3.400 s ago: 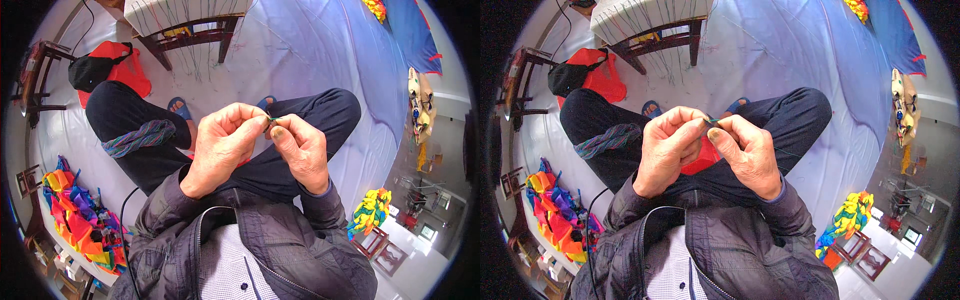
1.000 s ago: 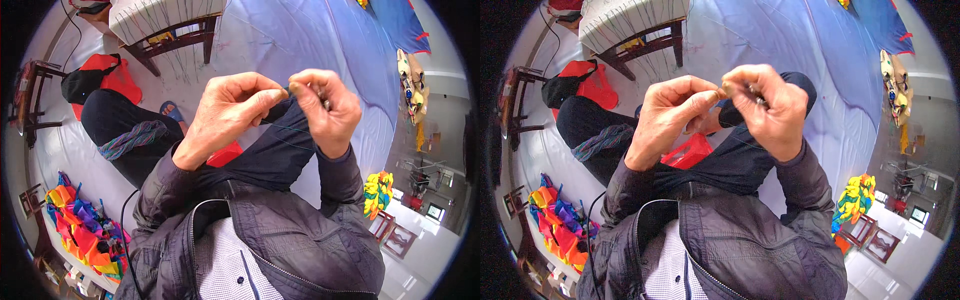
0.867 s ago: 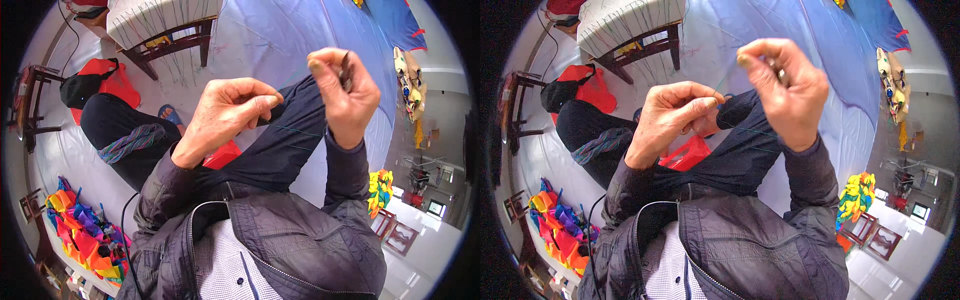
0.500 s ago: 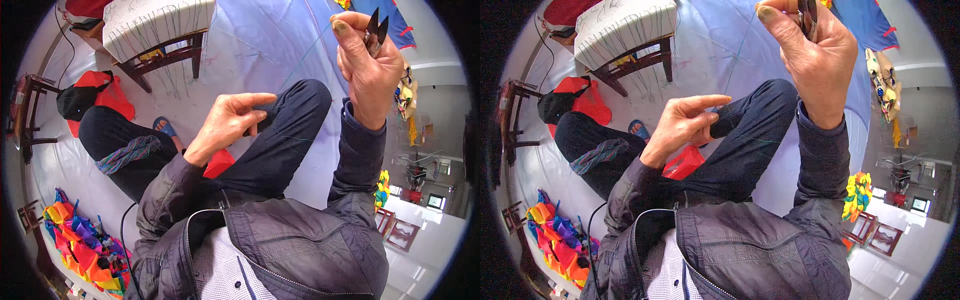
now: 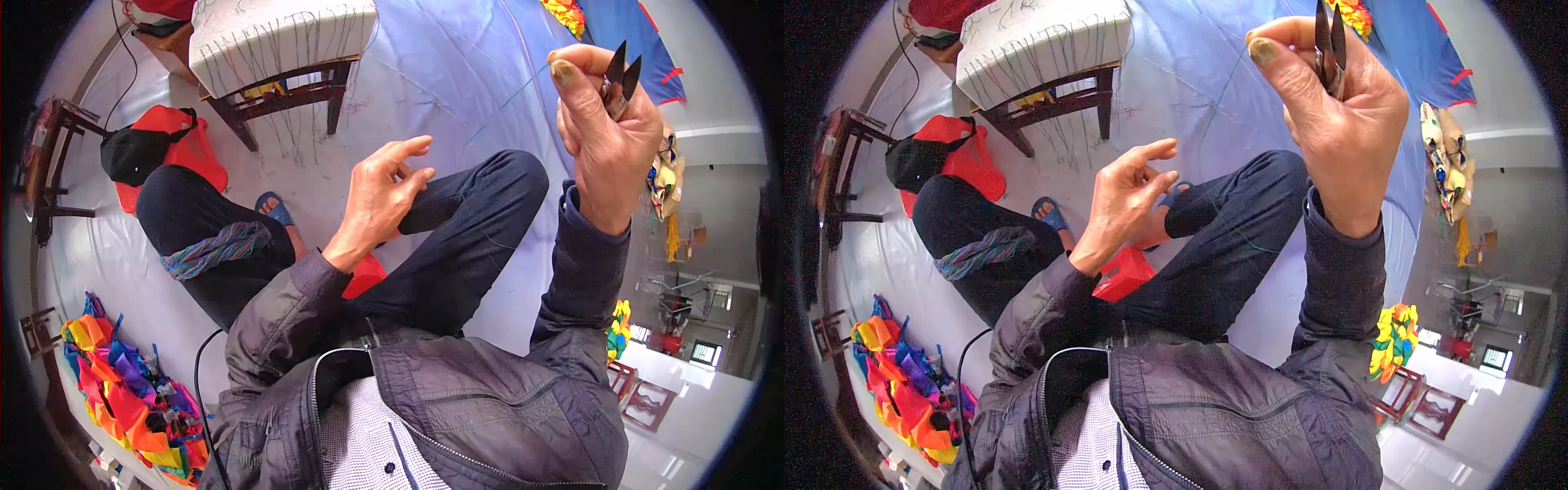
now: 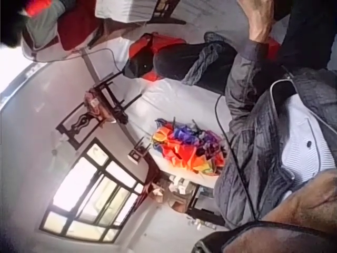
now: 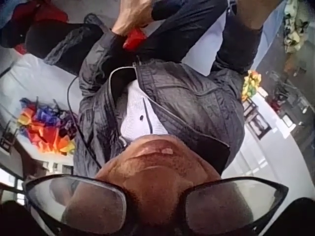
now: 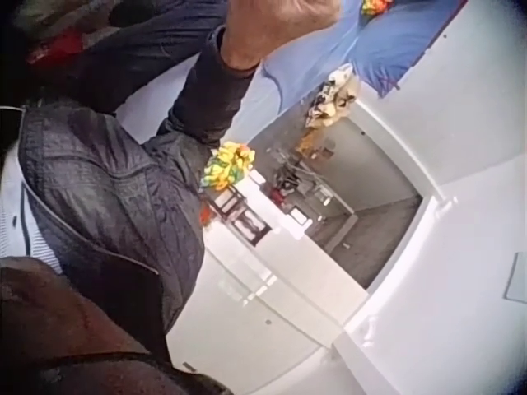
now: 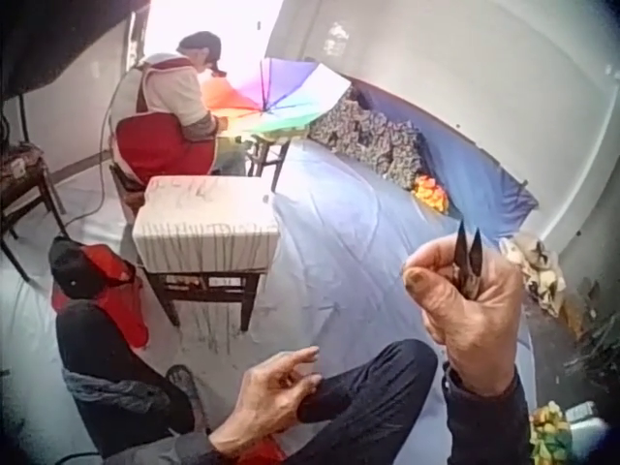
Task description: Assembling small black components onto a thin line or wire using pliers.
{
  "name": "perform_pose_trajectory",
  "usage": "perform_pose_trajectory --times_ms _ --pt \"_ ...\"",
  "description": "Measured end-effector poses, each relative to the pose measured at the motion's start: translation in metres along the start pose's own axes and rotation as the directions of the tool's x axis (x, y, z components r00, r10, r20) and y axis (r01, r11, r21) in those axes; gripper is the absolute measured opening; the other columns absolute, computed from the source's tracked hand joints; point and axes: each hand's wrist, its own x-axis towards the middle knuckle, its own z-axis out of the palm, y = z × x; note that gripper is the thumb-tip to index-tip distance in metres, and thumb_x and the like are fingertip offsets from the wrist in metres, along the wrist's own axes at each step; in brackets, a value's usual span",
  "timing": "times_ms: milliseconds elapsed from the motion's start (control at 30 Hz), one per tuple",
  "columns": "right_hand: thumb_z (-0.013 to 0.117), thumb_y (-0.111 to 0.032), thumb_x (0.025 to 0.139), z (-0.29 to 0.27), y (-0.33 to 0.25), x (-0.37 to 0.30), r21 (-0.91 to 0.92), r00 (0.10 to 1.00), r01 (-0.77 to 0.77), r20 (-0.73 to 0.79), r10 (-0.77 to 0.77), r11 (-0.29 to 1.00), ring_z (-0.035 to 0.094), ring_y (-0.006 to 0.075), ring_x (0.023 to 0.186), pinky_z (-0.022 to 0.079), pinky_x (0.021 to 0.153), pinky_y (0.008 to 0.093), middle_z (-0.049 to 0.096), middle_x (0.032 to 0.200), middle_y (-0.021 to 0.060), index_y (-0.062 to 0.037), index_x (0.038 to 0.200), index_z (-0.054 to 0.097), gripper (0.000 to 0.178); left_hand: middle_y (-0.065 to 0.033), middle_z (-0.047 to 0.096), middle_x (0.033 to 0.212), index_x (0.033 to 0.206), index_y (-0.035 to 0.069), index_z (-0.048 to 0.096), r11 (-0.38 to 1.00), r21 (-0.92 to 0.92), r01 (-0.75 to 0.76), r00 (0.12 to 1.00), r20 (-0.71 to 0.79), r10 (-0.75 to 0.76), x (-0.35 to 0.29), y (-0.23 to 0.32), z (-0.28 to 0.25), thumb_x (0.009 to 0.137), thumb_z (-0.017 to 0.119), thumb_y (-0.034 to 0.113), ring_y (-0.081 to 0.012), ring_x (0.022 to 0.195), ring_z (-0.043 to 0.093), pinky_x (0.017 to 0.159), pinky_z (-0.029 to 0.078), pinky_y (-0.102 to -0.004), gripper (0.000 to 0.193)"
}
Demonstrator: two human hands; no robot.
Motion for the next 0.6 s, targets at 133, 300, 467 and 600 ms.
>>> perform_pose_trajectory --times_ms 133,300,467,600 --pt "0.071 -0.007 0.096 0.002 0.002 -0.003 -0.065 0.999 0.022 0.038 -0.019 0.998 0.035 0.0006 0.046 0.025 0.043 0.0199 0.061 0.07 -0.0008 0.0043 0.108 0.069 0.017 -0.0061 0.075 0.099 0.121 0.004 0.071 0.982 0.151 -0.111 0.993 0.048 0.105 0.0 0.003 -0.005 0.089 0.069 -0.001 -0.0072 0.073 0.064 0.064 0.051 -0.0228 0.033" --pt "0.071 -0.007 0.096 0.008 0.002 -0.004 -0.072 0.997 0.046 0.058 -0.042 0.996 0.035 0.0004 0.046 0.024 0.043 0.0198 0.061 0.07 -0.0005 0.0044 0.107 0.07 0.016 -0.0065 0.074 0.104 0.121 0.001 0.07 0.992 0.123 -0.014 0.983 0.183 -0.009 -0.005 -0.001 -0.005 0.091 0.067 -0.002 -0.0074 0.077 0.065 0.064 0.05 -0.0223 0.03" --pt "0.071 -0.007 0.095 0.003 0.003 -0.004 -0.106 0.995 0.071 0.079 -0.063 0.992 0.035 0.0002 0.046 0.025 0.042 0.0197 0.062 0.071 0.0001 0.005 0.107 0.069 0.016 -0.0073 0.075 0.099 0.115 -0.003 0.072 0.97 -0.17 0.176 0.974 0.172 -0.147 -0.012 0.005 -0.004 0.092 0.066 0.0 -0.0084 0.078 0.065 0.065 0.051 -0.0226 0.024" --pt "0.071 -0.006 0.096 0.001 0.006 -0.004 -0.109 0.995 0.067 0.075 -0.059 0.992 0.035 0.0002 0.046 0.025 0.043 0.0195 0.063 0.072 0.0005 0.0056 0.107 0.069 0.017 -0.0074 0.075 0.096 0.11 -0.005 0.072 0.933 -0.244 0.263 0.958 0.179 -0.224 -0.014 0.015 -0.004 0.093 0.065 0.0 -0.0089 0.08 0.066 0.065 0.052 -0.022 0.019"
